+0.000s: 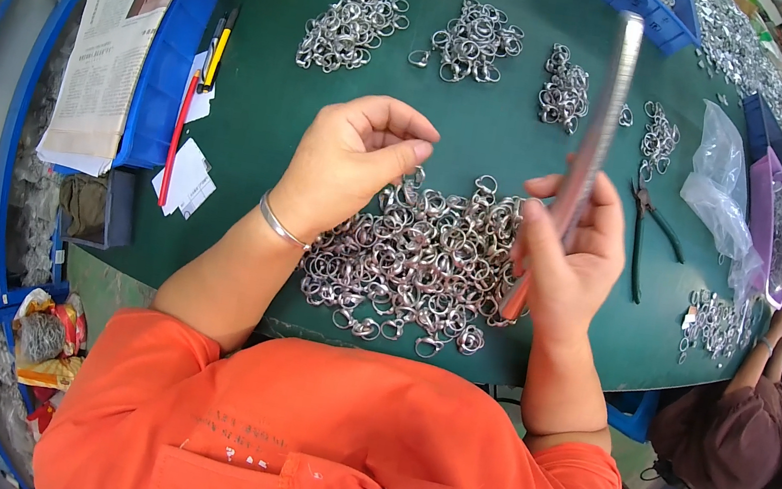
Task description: The person picks up metal rings from a pile on the table and slides them onto a tapered ring sizing tool to check their dimensions.
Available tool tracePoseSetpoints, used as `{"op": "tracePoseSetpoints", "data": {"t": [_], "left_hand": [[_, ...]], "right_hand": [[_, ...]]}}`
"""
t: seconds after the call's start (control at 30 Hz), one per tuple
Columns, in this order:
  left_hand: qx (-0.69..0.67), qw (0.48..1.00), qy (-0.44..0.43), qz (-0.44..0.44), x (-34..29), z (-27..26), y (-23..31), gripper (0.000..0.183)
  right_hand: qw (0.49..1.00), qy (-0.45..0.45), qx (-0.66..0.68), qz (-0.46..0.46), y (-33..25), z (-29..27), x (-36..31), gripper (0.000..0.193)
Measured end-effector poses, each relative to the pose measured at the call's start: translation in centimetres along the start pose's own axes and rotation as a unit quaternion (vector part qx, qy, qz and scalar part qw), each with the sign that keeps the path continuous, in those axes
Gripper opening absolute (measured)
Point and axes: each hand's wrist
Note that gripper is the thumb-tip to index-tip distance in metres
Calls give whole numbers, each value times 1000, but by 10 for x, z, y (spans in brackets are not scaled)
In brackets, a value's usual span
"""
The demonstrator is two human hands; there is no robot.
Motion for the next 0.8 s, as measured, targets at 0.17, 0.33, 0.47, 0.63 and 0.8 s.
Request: {"op": "tracePoseSetpoints", "data": {"t": [0.17,0.33,0.47,0.63,0.8], "left_hand": [[279,948,-98,120,10,13,-15,9],[428,864,-215,158,37,32,-34,8],[475,836,-251,113,41,27,-28,10],[181,972,-143,-30,10,36,5,13],[-98,973,-119,-172,-13,31,5,21]], "right_hand": [[998,47,50,-7,-3,-7,15,39],[994,13,111,13,-1,-15,12,43],[992,-11,126,10,-2,-16,11,42],[994,-100,22,32,-1,-14,8,46],[987,-158,23,35,3,-8,2,46]]}}
Point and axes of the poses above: each hand's wrist, its own x-axis towards the middle knuckle, its own z-axis out of the palm, y = z × x, and after that the axes turned 15 degrees about -x, right-handed
